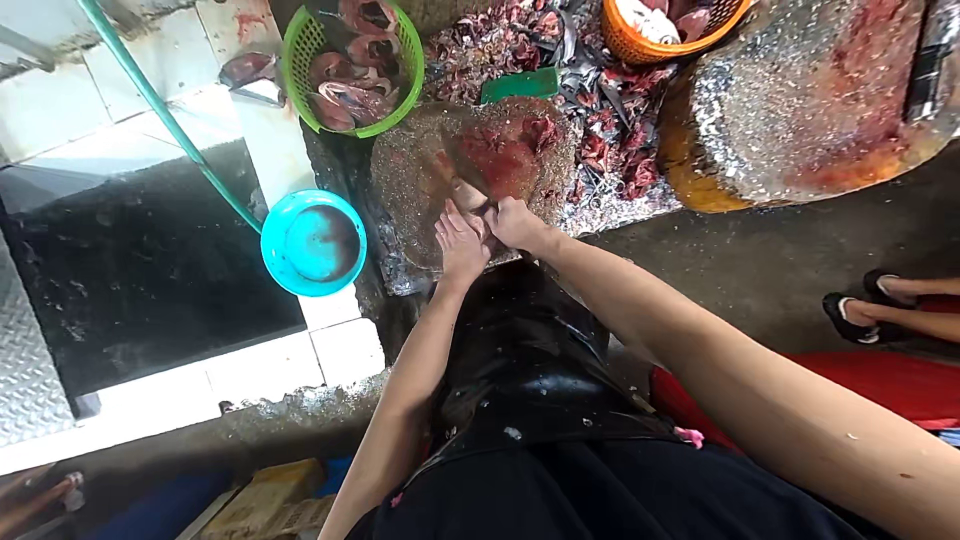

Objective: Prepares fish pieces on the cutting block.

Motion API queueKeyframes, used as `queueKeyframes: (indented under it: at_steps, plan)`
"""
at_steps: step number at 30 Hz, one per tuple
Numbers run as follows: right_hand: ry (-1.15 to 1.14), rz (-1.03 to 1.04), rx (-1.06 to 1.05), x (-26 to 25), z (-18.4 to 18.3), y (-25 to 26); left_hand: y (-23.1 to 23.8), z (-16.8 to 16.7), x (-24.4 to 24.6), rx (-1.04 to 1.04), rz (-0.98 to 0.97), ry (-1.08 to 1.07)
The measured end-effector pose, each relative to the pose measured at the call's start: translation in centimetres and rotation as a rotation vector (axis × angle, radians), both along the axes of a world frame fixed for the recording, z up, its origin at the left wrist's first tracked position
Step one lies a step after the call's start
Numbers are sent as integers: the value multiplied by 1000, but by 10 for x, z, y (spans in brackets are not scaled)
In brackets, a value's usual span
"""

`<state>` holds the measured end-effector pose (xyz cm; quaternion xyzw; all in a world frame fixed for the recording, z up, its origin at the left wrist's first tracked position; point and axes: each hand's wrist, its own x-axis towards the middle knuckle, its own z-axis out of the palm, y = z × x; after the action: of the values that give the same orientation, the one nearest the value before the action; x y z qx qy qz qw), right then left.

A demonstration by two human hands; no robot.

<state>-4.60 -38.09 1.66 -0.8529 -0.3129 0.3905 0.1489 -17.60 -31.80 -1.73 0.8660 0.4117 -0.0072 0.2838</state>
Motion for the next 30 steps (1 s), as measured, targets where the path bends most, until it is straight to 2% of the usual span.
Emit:
queueKeyframes:
  at_steps: [4, 7, 11, 14, 16, 19, 22, 25, 28, 30]
  plan:
    - [-147, 86, -146, -2, 8, -14, -5, 3, -6, 8, 48, -63]
    - [-285, 123, -124, -17, 18, -27, -15, 7, -14, 40, 179, -187]
    - [-105, -74, 70, -17, 9, -56, -25, 14, -17, -122, 405, -322]
    - [152, -249, 67, 11, 13, -66, -17, 8, -15, -309, 536, -514]
    - [278, -193, -42, 45, 21, -68, -7, 0, -14, -428, 580, -693]
    - [178, 1, -80, 111, 16, -82, 6, 15, -7, -666, 707, -859]
    - [32, -127, -60, 154, 14, -103, 20, 38, 4, -912, 863, -924]
    - [-87, -266, -20, 159, 17, -115, 24, 63, 37, -1005, 797, -995]
    - [-88, -370, 54, 137, -2, -123, 17, 109, 100, -1048, 584, -1036]
    - [-64, -425, 62, 126, -6, -122, 16, 139, 148, -1134, 373, -1074]
